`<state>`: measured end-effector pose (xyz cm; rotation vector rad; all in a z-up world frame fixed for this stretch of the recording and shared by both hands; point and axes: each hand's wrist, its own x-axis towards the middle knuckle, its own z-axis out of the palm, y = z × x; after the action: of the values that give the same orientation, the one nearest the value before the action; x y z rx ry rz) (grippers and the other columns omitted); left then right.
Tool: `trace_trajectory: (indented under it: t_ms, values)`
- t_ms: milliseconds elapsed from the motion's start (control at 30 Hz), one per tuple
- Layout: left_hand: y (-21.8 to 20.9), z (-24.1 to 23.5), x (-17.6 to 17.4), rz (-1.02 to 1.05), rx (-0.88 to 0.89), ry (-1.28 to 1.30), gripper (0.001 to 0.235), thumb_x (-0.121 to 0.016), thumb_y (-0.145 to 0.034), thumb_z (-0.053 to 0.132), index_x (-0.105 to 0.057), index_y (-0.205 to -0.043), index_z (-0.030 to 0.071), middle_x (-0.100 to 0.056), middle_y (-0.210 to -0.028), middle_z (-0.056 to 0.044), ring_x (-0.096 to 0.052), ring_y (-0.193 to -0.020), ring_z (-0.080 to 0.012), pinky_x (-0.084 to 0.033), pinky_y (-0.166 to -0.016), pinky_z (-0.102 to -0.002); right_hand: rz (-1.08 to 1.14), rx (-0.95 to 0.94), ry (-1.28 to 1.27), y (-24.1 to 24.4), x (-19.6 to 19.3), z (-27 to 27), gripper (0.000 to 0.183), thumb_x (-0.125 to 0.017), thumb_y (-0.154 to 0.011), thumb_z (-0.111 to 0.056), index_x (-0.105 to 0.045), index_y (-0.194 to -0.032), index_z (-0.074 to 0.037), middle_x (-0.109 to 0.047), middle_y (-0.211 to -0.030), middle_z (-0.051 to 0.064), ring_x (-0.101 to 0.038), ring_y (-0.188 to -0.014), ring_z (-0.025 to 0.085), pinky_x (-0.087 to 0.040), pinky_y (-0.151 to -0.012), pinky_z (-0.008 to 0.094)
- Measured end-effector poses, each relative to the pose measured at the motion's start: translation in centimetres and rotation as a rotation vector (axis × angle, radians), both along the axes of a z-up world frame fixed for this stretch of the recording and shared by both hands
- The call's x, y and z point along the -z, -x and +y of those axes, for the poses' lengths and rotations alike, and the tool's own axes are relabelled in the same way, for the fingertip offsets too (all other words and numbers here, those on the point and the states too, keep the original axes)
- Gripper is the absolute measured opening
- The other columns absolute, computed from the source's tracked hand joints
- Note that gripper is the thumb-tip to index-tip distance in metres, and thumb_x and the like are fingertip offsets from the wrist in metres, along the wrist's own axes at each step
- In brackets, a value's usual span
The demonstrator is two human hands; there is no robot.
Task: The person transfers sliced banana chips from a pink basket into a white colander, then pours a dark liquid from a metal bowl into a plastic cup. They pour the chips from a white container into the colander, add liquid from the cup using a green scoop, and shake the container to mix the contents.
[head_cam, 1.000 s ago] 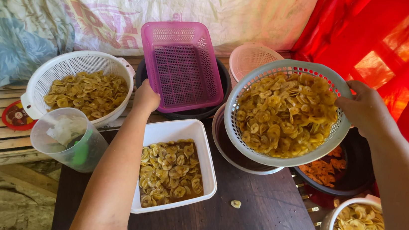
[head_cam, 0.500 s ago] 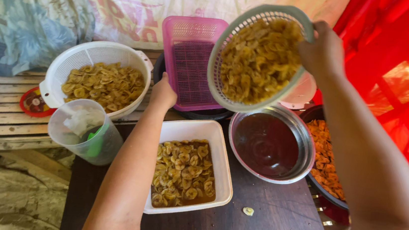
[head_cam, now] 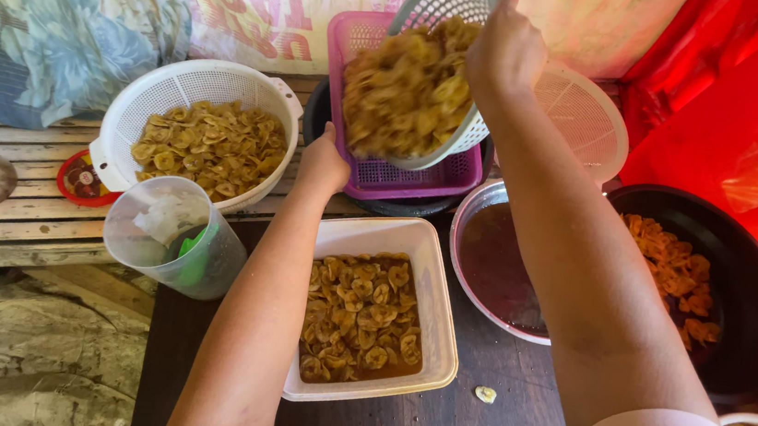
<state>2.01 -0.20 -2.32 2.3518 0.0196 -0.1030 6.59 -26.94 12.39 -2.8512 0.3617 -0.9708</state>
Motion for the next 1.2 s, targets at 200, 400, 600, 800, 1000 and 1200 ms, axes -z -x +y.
trace_trajectory:
  t_ms: [200,400,600,800,1000,1200]
  values:
    - [0.0,-0.1,-0.4,0.007,-0.003,-0.029,0.086,-0.068,-0.085,0.004,-0.027,-0.160,0.014,-0.066,-0.122,-0.027,-0.069,-0.104,-0.0386,-0.057,-0.081,-0.043,-0.042,0.022,0.170,-0.5,-1.2,0.3,0.034,-0.062,-0.089,-0.006,-0.052,-0.121,-0.003,-0.074,-0.093,0.017,-0.072,-0.077,0.036,-0.057,-0.063,0.045]
    - [1.1,0.0,-1.5,0.008,-0.008,0.067,0.081,-0.060,-0.087,-0.001,-0.031,-0.161,0.015,-0.068,-0.124,-0.024,-0.073,-0.097,-0.0362,-0.060,-0.072,-0.042,-0.203,0.002,0.456,0.1,-1.1,4.4,0.036,-0.065,-0.083,-0.010,-0.055,-0.117,-0.001,-0.070,-0.110,0.016,-0.072,-0.060,0.025,-0.055,-0.046,0.037]
    - [1.1,0.1,-1.9,-0.012,-0.006,0.034,0.084,-0.064,-0.084,-0.002,-0.029,-0.159,0.013,-0.063,-0.128,-0.024,-0.070,-0.102,-0.0368,-0.061,-0.071,-0.041,-0.269,-0.207,0.535,3.5,-3.2,6.5,0.045,-0.069,-0.092,-0.026,-0.053,-0.126,-0.001,-0.067,-0.103,0.014,-0.070,-0.064,0.023,-0.054,-0.050,0.035]
    - [1.1,0.2,-1.7,-0.069,-0.028,0.021,0.077,-0.064,-0.086,0.004,-0.034,-0.157,0.013,-0.061,-0.132,-0.023,-0.063,-0.117,-0.0367,-0.052,-0.092,-0.042,-0.394,-0.255,0.614,5.8,-3.6,6.5,0.060,-0.067,-0.085,-0.011,-0.048,-0.141,-0.005,-0.060,-0.126,0.017,-0.067,-0.061,0.022,-0.053,-0.048,0.033]
    - [0.9,0.3,-1.2,-0.068,-0.046,0.052,0.073,-0.061,-0.088,0.006,-0.038,-0.156,0.013,-0.062,-0.134,-0.022,-0.062,-0.121,-0.0351,-0.051,-0.098,-0.040,-0.399,-0.290,0.711,7.7,-3.3,2.5,0.061,-0.067,-0.089,-0.008,-0.047,-0.146,-0.005,-0.052,-0.144,0.019,-0.066,-0.068,0.019,-0.054,-0.054,0.032]
    - [1.1,0.2,-1.9,-0.049,-0.056,0.010,0.070,-0.066,-0.089,0.015,-0.039,-0.154,0.014,-0.060,-0.134,-0.022,-0.059,-0.123,-0.0355,-0.048,-0.098,-0.041,-0.457,-0.373,0.615,10.3,-2.8,-1.2,0.050,-0.064,-0.090,-0.004,-0.053,-0.138,-0.004,-0.045,-0.158,0.019,-0.068,-0.077,0.020,-0.055,-0.061,0.031]
